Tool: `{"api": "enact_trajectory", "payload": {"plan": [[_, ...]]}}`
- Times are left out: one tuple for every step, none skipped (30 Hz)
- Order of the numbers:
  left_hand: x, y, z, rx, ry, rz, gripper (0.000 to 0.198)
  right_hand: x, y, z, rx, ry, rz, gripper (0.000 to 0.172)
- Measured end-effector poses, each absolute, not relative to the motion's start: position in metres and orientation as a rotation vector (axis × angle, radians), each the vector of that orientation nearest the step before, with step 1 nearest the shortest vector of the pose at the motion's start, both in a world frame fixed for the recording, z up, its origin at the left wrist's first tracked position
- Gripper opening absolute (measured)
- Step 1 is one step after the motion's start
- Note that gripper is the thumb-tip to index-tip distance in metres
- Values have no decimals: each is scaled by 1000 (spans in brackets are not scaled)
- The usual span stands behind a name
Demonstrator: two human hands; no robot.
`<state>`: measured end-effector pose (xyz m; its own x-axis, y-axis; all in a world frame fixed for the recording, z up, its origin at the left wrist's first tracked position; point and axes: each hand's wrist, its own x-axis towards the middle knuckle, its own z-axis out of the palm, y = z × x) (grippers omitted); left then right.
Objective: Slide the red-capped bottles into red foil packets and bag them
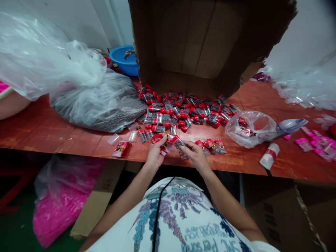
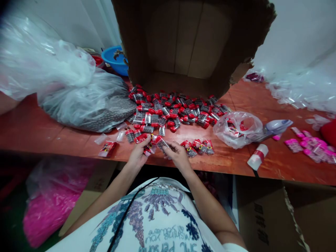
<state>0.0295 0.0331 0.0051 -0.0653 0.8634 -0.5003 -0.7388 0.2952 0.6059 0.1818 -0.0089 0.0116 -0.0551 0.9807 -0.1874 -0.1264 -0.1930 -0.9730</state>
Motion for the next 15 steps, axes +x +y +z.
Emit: {"api": "enact_trajectory", "payload": {"plan": [[30,33,6,188,967,1334,22,182,-9,12,-1212,-1020,1475,37],[30,32,7,214,966,1345,24,182,-9,12,-1194,-999,1501,38],[30,32,8,241,964,1353,25,183,-9,12,-1173,-986,1519,38],[31,31,9,267,961,1358,26,184,-9,12,-1153,-984,1528,38],[31,30,10,292,957,1361,27,185,-9,11,-1135,-989,1532,36],[31,29,12,315,952,1363,27,185,-9,11,-1119,-999,1534,35],[32,28,13,338,951,1363,27,186,-10,11,-1109,-1008,1532,35],[32,27,14,363,956,1359,27,186,-10,10,-1108,-1015,1524,35],[33,25,15,393,968,1347,27,186,-11,10,-1114,-1021,1511,35],[33,24,16,425,984,1327,27,185,-12,9,-1125,-1027,1495,34],[34,22,16,459,1000,1303,27,184,-13,8,-1135,-1035,1476,34],[34,21,17,495,1016,1282,26,183,-14,7,-1144,-1044,1448,34],[35,20,17,534,1028,1265,25,182,-15,6,-1151,-1057,1412,34],[35,19,17,574,1035,1257,24,181,-15,5,-1154,-1070,1373,33],[35,18,18,611,1038,1255,22,180,-16,4,-1152,-1076,1340,32]]}}
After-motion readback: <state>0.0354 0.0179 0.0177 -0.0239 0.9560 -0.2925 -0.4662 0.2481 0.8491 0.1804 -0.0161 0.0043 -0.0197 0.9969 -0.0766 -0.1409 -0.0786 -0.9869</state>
